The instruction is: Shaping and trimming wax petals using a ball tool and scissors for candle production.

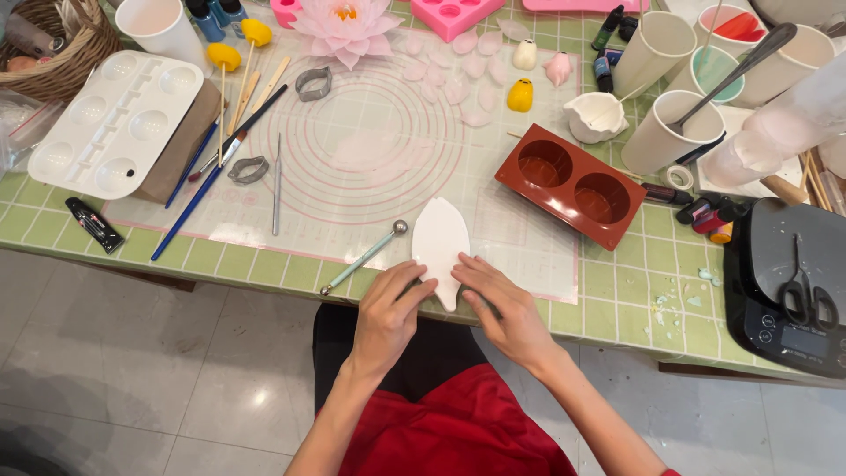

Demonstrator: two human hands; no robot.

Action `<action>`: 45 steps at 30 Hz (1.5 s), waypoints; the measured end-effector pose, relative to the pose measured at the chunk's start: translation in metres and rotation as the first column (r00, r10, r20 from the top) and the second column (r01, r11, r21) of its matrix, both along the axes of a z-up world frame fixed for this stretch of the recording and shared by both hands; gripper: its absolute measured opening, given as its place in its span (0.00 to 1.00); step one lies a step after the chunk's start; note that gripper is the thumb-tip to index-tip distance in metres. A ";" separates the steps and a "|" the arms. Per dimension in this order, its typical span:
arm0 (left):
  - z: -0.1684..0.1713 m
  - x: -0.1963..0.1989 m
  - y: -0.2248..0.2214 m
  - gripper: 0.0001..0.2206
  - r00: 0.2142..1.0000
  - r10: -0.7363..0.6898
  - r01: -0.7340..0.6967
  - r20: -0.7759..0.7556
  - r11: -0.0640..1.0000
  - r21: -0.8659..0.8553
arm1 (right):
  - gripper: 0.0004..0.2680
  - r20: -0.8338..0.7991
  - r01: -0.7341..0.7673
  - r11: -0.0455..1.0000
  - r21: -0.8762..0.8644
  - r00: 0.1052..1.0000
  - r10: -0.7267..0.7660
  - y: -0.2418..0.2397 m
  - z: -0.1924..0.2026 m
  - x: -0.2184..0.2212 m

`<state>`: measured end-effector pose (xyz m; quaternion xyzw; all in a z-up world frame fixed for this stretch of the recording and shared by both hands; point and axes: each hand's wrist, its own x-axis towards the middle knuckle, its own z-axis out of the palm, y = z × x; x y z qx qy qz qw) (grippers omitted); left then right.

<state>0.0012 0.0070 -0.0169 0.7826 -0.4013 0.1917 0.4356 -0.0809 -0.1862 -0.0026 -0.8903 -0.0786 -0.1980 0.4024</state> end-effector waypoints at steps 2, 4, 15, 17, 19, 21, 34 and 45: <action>-0.004 0.000 0.002 0.14 1.000 -0.004 0.003 0.028 1.000 0.031 | 0.13 0.006 -0.019 0.999 -0.047 1.000 0.020 -0.003 0.001 -0.002; -0.006 -0.001 0.003 0.15 0.998 -0.010 0.007 0.056 0.998 0.061 | 0.13 0.012 -0.037 0.995 -0.094 0.999 0.038 -0.005 0.003 -0.003; 0.016 -0.003 -0.003 0.21 0.985 -0.173 0.171 0.009 0.979 0.111 | 0.14 -0.120 0.067 0.998 0.015 0.991 -0.064 -0.007 0.007 0.006; 0.012 -0.003 -0.004 0.19 0.987 -0.163 0.163 -0.006 0.982 0.099 | 0.13 -0.142 0.146 0.982 0.118 0.981 -0.128 -0.011 0.005 0.021; 0.010 -0.005 -0.005 0.17 0.987 -0.156 0.158 -0.025 0.983 0.089 | 0.12 -0.175 0.226 0.949 0.218 0.966 -0.190 -0.015 0.006 0.036; 0.011 -0.007 -0.005 0.14 0.987 -0.118 0.116 -0.113 0.993 -0.025 | 0.13 -0.285 0.265 0.938 0.224 0.938 -0.197 -0.019 0.010 0.054; -0.005 -0.013 -0.020 0.13 0.974 -0.066 0.019 -0.215 0.977 -0.214 | 0.13 -0.369 0.300 0.945 0.130 0.899 -0.234 -0.017 0.014 0.084; -0.007 -0.017 -0.013 0.15 0.988 -0.076 0.075 -0.136 0.997 -0.014 | 0.16 -0.380 0.319 0.940 0.118 0.889 -0.254 -0.016 0.014 0.083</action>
